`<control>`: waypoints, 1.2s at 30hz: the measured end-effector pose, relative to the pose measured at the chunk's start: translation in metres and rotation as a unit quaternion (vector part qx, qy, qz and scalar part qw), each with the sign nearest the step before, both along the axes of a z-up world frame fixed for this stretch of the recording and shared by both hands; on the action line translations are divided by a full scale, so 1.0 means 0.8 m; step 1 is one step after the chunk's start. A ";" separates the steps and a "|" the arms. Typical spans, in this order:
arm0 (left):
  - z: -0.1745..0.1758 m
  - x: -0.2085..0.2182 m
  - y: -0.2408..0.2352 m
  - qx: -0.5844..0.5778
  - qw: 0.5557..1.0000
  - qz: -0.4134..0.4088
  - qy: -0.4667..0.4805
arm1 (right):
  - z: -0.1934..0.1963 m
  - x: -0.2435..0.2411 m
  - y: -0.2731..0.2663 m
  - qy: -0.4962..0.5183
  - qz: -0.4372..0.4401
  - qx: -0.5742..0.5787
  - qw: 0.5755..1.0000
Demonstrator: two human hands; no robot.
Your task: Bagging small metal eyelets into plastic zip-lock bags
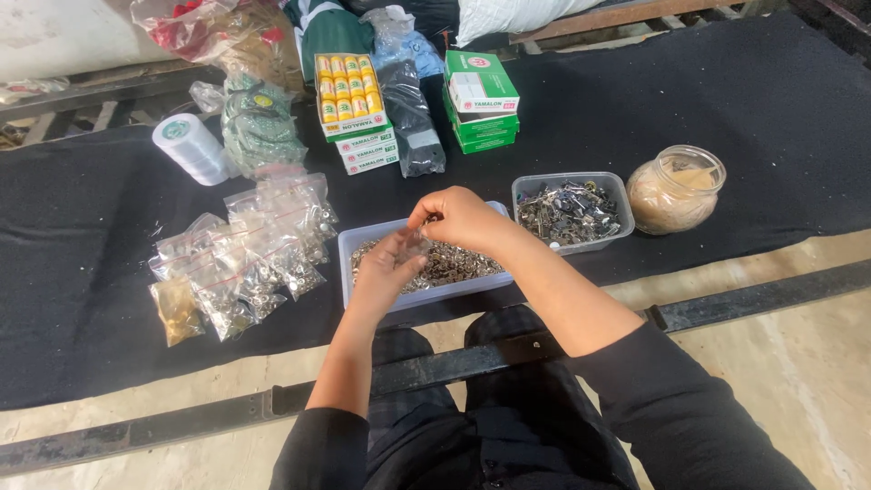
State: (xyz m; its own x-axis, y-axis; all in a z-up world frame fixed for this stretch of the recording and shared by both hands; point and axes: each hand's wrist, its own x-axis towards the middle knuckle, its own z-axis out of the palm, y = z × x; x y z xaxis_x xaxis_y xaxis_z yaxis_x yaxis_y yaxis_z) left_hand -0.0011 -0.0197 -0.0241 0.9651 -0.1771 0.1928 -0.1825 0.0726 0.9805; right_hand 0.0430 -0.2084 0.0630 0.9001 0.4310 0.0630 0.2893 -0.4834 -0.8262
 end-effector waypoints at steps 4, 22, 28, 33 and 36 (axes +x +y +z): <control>-0.005 0.008 0.005 0.008 1.000 -0.001 -0.011 | -0.001 0.000 0.010 -0.044 0.010 -0.070 0.997; 0.000 0.006 0.011 -0.097 0.992 -0.080 0.011 | 0.083 -0.054 0.002 -0.143 0.099 -0.258 0.950; -0.004 -0.012 0.000 -0.107 0.983 -0.150 0.011 | 0.101 -0.062 -0.007 -0.158 0.116 -0.083 0.977; 0.046 -0.045 -0.010 -0.091 0.985 -0.123 0.073 | 0.099 -0.069 -0.008 -0.132 0.093 -0.014 0.987; 0.025 -0.027 0.006 -0.037 0.991 -0.116 0.057 | 0.086 -0.069 -0.008 -0.123 0.075 0.013 0.990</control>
